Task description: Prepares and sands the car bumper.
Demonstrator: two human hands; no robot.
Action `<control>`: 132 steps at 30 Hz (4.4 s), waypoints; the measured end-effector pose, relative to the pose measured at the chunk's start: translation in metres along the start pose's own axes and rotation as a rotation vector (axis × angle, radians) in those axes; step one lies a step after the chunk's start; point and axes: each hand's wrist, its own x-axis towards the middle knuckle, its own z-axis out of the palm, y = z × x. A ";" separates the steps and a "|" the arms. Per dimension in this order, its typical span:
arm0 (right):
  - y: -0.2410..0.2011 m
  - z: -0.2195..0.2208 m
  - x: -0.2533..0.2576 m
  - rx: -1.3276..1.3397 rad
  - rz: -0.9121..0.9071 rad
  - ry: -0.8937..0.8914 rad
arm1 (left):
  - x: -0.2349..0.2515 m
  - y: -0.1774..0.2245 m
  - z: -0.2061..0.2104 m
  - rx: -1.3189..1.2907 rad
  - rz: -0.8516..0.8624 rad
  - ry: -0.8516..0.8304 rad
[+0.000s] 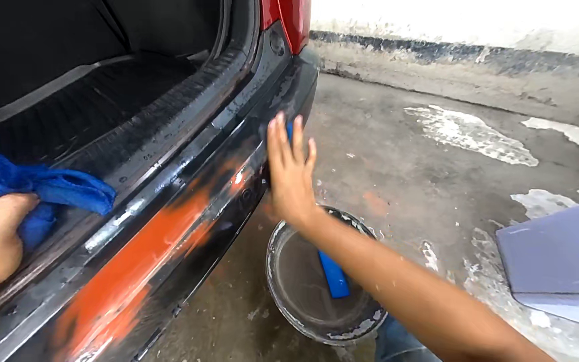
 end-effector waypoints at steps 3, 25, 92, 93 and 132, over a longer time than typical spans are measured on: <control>0.014 0.006 -0.012 -0.059 -0.164 0.036 | 0.007 -0.031 -0.005 -0.040 0.038 0.039; 0.067 0.039 -0.188 0.245 0.623 -1.330 | 0.005 0.024 -0.007 0.262 0.188 0.204; -0.272 -0.020 -0.164 0.050 -0.161 0.005 | 0.014 0.030 -0.013 0.113 0.112 0.012; -0.263 -0.017 -0.151 0.076 -0.101 0.048 | 0.013 0.029 -0.013 0.124 0.106 0.007; -0.199 -0.014 -0.123 0.203 0.069 0.134 | 0.016 0.014 -0.009 0.058 0.328 -0.072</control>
